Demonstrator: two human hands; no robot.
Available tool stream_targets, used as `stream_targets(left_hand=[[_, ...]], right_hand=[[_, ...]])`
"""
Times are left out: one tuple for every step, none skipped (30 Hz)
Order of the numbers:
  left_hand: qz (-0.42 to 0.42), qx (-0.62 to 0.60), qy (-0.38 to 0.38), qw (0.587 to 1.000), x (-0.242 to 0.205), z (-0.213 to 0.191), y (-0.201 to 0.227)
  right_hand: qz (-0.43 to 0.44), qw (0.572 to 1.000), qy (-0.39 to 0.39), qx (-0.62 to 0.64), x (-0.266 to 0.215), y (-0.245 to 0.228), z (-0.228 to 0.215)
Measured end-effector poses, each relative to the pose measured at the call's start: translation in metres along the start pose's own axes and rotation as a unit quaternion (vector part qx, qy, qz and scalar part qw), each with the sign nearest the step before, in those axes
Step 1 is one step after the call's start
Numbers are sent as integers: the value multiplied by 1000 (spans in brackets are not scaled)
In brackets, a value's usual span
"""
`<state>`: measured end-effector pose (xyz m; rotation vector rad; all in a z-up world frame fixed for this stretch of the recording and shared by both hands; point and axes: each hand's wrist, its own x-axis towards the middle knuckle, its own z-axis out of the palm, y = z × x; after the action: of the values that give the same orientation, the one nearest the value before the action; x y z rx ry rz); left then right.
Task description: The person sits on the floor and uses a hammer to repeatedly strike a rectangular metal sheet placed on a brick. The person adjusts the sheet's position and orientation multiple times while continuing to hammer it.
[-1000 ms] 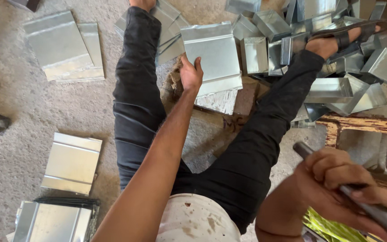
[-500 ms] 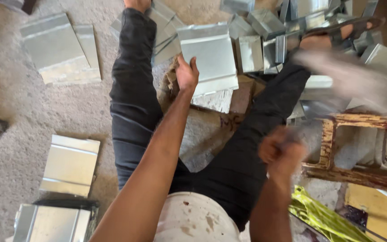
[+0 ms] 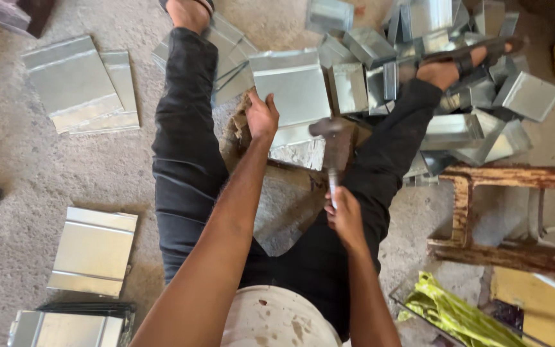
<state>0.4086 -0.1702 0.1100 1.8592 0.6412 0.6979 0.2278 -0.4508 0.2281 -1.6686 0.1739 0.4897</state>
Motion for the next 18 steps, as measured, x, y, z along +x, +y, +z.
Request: stream_targets(left_hand=[[-16, 10, -11, 1000, -10, -4, -3], [-38, 26, -37, 998, -12, -4, -5], [-60, 42, -64, 995, -7, -1, -6], [-82, 58, -90, 991, -5, 0, -6], [-70, 51, -79, 993, -4, 0, -7], [-58, 43, -68, 995, -5, -1, -6], [-46, 35, -59, 997, -6, 0, -6], [-31, 25, -49, 998, -7, -1, -7], [-17, 14, -37, 999, -7, -1, -8], [-2, 2, -25, 1000, -7, -1, -8], [-5, 4, -20, 1000, -8, 0, -9], [-8, 6, -16, 1000, -8, 1, -10], [-8, 8, -11, 1000, -8, 2, -11], [-11, 19, -13, 1000, -10, 2, -13], [-10, 27, -15, 999, -9, 3, -13], [-9, 36, -16, 999, -9, 3, -13], [-17, 32, -20, 999, -8, 4, -12], [-24, 29, -23, 999, -9, 2, -13]], right_hand=[[-22, 998, -35, 53, -18, -10, -7], [-23, 993, -42, 106, -21, -32, -22], [-25, 986, -49, 159, -24, -52, -29], [-145, 987, 34, 59, -47, -73, -41], [-293, 944, 6, 152, -62, -97, -51], [-316, 935, 64, 148, -75, -121, -62], [-443, 882, -39, 154, -73, -144, -71], [-510, 845, 5, 163, -77, -151, -70], [-547, 820, 36, 165, -73, -150, -66], [-581, 794, 68, 165, -69, -145, -66], [-596, 779, 111, 157, -57, -128, -58], [-576, 794, 135, 143, -41, -101, -44], [-549, 813, 149, 122, -23, -70, -28], [-504, 849, 141, 70, -9, -39, -12], [-454, 882, 128, -2, 5, -12, 5], [-391, 909, 106, -95, 15, 10, 20], [-299, 939, 77, -153, 16, 22, 24], [-194, 968, 57, -147, 10, 25, 20]])
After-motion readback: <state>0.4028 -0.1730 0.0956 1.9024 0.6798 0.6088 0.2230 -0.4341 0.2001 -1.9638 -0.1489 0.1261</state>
